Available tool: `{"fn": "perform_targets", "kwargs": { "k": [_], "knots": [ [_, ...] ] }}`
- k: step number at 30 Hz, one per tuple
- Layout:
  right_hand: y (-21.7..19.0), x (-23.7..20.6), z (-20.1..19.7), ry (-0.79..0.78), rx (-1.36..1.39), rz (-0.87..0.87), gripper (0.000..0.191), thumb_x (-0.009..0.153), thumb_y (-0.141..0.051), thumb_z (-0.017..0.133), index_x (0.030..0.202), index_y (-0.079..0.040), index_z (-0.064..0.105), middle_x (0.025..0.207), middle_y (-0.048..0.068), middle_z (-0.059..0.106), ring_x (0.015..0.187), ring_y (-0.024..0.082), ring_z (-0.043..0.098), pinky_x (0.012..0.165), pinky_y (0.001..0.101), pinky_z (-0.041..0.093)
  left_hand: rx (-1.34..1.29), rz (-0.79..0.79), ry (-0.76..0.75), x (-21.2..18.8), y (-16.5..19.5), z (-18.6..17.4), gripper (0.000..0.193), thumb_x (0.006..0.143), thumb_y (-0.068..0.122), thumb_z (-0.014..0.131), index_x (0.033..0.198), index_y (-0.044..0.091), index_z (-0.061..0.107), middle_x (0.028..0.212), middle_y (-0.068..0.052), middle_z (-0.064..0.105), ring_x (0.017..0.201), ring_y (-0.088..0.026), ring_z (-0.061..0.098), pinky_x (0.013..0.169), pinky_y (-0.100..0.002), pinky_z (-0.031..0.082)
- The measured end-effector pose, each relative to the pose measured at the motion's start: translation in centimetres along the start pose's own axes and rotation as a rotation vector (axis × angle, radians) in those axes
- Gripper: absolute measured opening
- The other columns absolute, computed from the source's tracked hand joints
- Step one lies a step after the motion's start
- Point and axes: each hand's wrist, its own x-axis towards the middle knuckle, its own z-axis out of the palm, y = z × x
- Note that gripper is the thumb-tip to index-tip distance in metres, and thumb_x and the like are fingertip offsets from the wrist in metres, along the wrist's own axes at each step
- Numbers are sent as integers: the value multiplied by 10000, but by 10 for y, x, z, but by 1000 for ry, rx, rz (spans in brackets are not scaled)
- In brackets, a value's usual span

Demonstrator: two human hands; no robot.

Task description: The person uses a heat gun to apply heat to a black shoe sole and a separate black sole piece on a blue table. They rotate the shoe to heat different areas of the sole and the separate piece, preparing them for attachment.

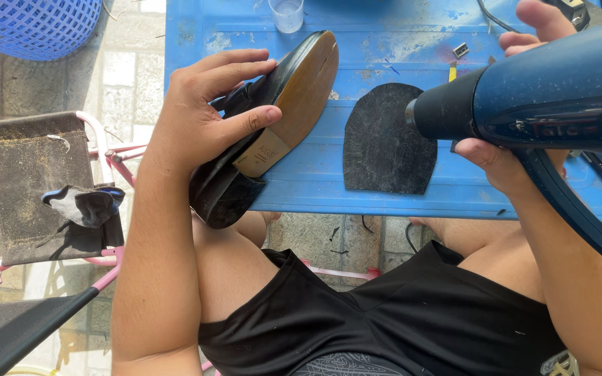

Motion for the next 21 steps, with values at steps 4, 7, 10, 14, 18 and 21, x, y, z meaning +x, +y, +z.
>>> {"fn": "perform_targets", "kwargs": {
  "k": [4,7,10,14,18,21],
  "knots": [
    [3,9,0,-31,17,-58,872,799,-594,854,1436,-121,493,1597,158,445,1347,253,563,1098,348,517,-61,-12,0,-1,4,0,482,941,313,854,1321,53,711,1344,-128,712,1229,-250,717,1086,-361,585],
    [6,12,6,-13,-75,-101,880,757,-580,870,1417,-111,524,1527,125,502,1253,240,562,1061,361,508,-83,-28,-6,-2,6,0,490,944,300,850,1341,57,697,1300,-109,727,1181,-226,725,1052,-351,592],
    [5,10,15,-27,-89,-86,802,790,-529,836,1372,-87,505,1428,135,584,1206,238,576,1063,389,504,-40,-61,-6,-3,7,0,509,932,302,852,1353,66,690,1268,-104,732,1148,-212,727,1004,-334,592],
    [0,9,28,-19,49,15,704,856,-497,808,1328,-89,483,1327,145,675,1169,218,628,1031,379,536,-32,-80,-5,-2,8,0,508,913,297,851,1340,68,696,1227,-102,745,1108,-210,726,968,-324,578],
    [-5,10,44,-16,285,95,672,859,-494,820,1349,-150,514,1257,131,709,1121,208,721,938,312,621,-47,-75,-1,-3,7,-1,514,925,301,852,1351,66,686,1256,-110,736,1148,-218,723,995,-334,572],
    [-11,5,47,-81,309,125,693,853,-492,812,1355,-127,502,1245,148,719,1085,212,720,939,311,614,-52,-80,-4,-4,5,1,512,931,301,848,1357,70,683,1258,-112,736,1155,-222,724,1003,-338,573]
  ]
}}
